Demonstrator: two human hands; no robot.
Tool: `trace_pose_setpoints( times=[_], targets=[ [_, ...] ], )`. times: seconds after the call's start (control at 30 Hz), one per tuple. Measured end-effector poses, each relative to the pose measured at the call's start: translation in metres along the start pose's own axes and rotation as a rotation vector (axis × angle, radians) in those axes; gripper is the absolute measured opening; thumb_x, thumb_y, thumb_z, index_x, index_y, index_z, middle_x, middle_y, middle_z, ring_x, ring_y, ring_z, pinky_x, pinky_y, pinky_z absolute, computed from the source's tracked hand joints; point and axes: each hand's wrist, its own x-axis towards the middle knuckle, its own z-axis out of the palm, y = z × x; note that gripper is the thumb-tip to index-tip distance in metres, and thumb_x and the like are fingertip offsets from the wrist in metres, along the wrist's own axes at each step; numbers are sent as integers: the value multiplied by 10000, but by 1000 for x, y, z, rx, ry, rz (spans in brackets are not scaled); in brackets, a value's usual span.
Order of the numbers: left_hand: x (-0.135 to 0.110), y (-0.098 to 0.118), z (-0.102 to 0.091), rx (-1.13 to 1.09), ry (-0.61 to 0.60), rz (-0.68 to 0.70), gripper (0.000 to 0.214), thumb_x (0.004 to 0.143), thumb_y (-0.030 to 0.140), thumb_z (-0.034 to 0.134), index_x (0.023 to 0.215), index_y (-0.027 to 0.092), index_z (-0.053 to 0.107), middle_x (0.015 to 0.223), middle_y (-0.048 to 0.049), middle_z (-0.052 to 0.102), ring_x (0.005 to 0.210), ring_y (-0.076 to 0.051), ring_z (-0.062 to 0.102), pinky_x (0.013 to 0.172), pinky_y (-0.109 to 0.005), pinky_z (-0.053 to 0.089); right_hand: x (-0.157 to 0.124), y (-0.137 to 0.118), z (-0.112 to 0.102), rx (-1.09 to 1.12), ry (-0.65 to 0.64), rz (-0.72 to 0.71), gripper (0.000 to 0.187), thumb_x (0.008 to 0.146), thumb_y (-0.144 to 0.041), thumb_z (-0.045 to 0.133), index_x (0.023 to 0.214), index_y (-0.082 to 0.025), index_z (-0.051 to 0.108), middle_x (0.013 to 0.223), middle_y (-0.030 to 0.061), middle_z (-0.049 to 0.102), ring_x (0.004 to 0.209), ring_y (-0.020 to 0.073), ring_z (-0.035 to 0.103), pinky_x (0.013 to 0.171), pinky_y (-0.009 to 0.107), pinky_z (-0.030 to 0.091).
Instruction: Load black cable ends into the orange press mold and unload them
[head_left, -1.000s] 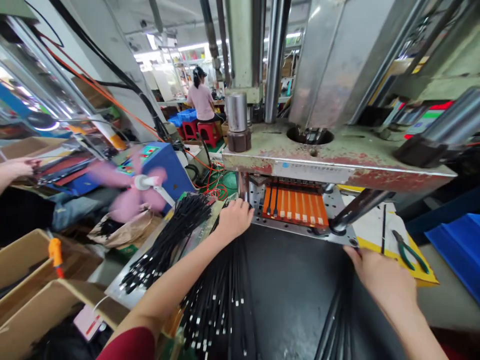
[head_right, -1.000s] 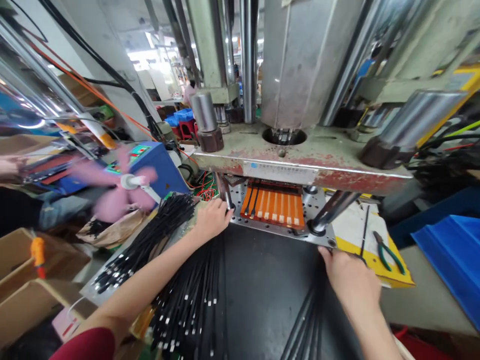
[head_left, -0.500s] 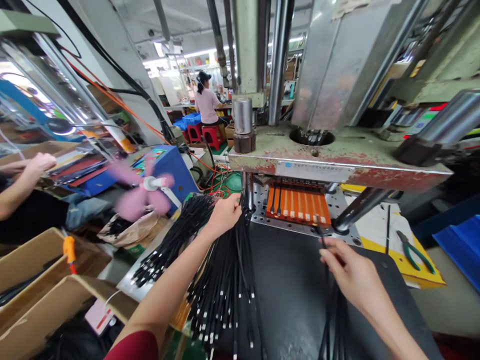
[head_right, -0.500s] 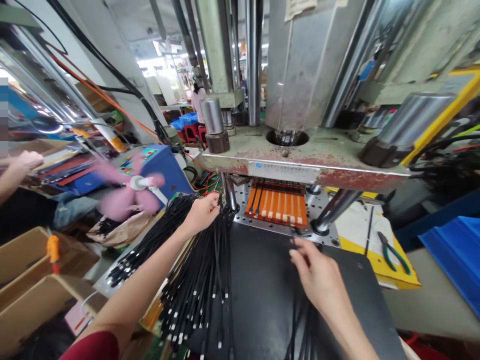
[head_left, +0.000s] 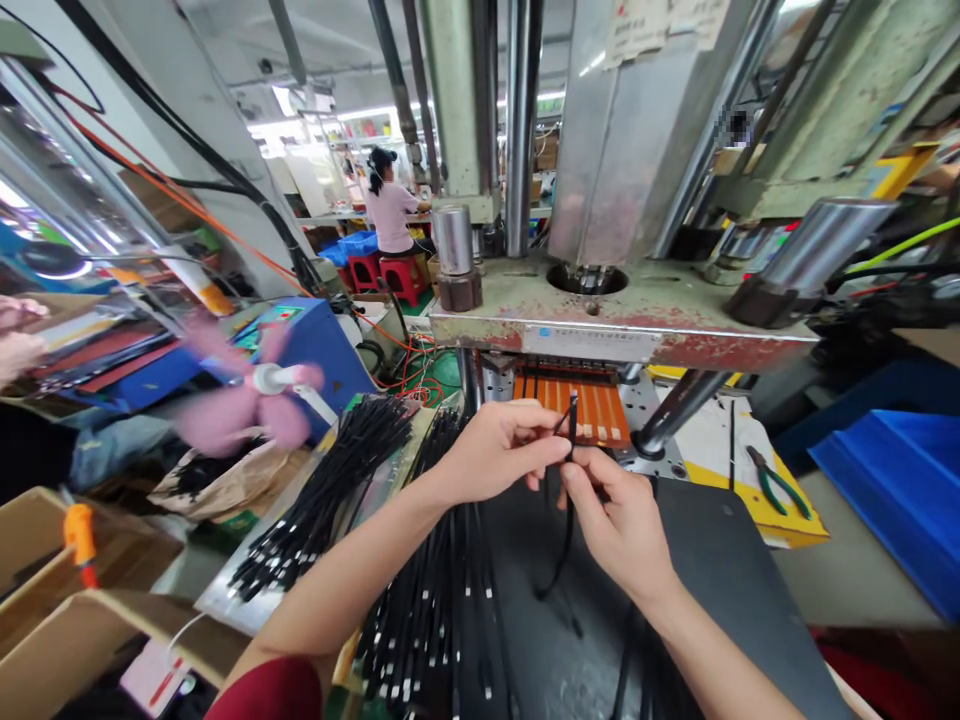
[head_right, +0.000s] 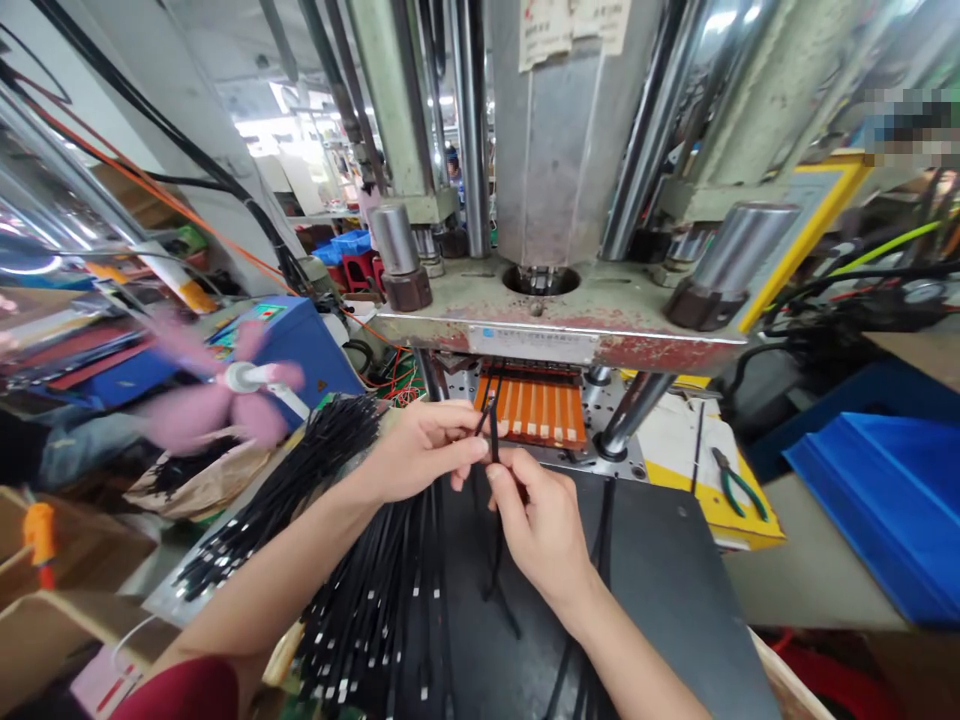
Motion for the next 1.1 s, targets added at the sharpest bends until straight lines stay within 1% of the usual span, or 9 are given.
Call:
trace_pose_setpoints(
  times=[0.2, 0.37, 0.47, 0.57, 0.7, 0.77, 0.87, 0.97, 1.1],
  targets=[
    [24, -1, 14, -143, 38, -15, 318, 709, 388, 754, 743, 111, 601, 532, 37, 527, 405, -62, 511, 381, -158, 449, -8, 7, 2, -8, 22, -6, 228, 940, -304, 482, 754, -186, 537, 630, -25, 526, 540, 111, 463, 545, 227, 359],
    [46, 5, 11, 36, 232, 232, 270, 749, 370, 720, 723, 124, 610, 658, 30, 517, 448, -48, 515, 404, -167, 451, -7, 39, 13, -64, -92, 29, 197, 907, -331, 536, 842, -178, 643, 708, 14, 612, 603, 146, 531, 594, 247, 403],
    [60, 17, 6, 215, 295, 441, 199, 787, 329, 690, 742, 142, 637, 724, 14, 541, 568, -72, 538, 532, -215, 493, 17, 63, 12, -142, -91, 10, 218, 876, -343, 570, 767, -174, 654, 682, 22, 626, 610, 163, 552, 601, 254, 403],
    [67, 18, 0, 376, 223, 585, 162, 790, 322, 691, 811, 166, 652, 812, -10, 586, 731, -118, 572, 690, -269, 510, 56, 84, 6, -237, 21, 9, 244, 843, -351, 583, 699, -164, 645, 606, 14, 600, 566, 161, 528, 570, 251, 378],
    [60, -26, -10, 509, 268, 459, 291, 805, 301, 668, 1036, 154, 570, 1004, -68, 592, 754, -120, 595, 705, -259, 512, 100, 108, -1, -230, 53, 103, 214, 823, -312, 563, 751, -144, 673, 633, 14, 623, 593, 156, 535, 585, 241, 376],
    [51, -59, -16, 692, 160, 360, 224, 857, 247, 591, 1049, 139, 555, 1040, -98, 609, 866, -156, 619, 796, -290, 508, 111, 113, -2, -214, 25, 153, 216, 819, -300, 566, 709, -142, 662, 614, 10, 617, 581, 145, 529, 579, 236, 369],
    [35, -95, -23, 991, -204, 272, 337, 883, 190, 547, 1217, 159, 514, 1310, -133, 536, 1249, -221, 476, 1070, -410, 351, 114, 114, -2, -227, -4, 179, 217, 806, -281, 596, 637, -151, 639, 542, -5, 586, 543, 135, 524, 563, 233, 360],
    [23, -100, -23, 1146, -387, 200, 542, 898, 264, 553, 1398, 194, 354, 1476, -120, 359, 1397, -207, 277, 1159, -475, 154, 112, 112, -3, -219, -58, 197, 110, 791, -229, 617, 730, -160, 677, 577, -11, 619, 574, 139, 567, 587, 225, 389],
    [32, -90, -23, 1201, -391, 154, 571, 934, 465, 445, 1433, 215, 324, 1489, -101, 335, 1390, -189, 292, 1168, -461, 86, 118, 115, -3, -357, -100, 195, 132, 774, -180, 643, 888, -181, 708, 765, 20, 690, 708, 161, 620, 693, 241, 427]
  ],
)
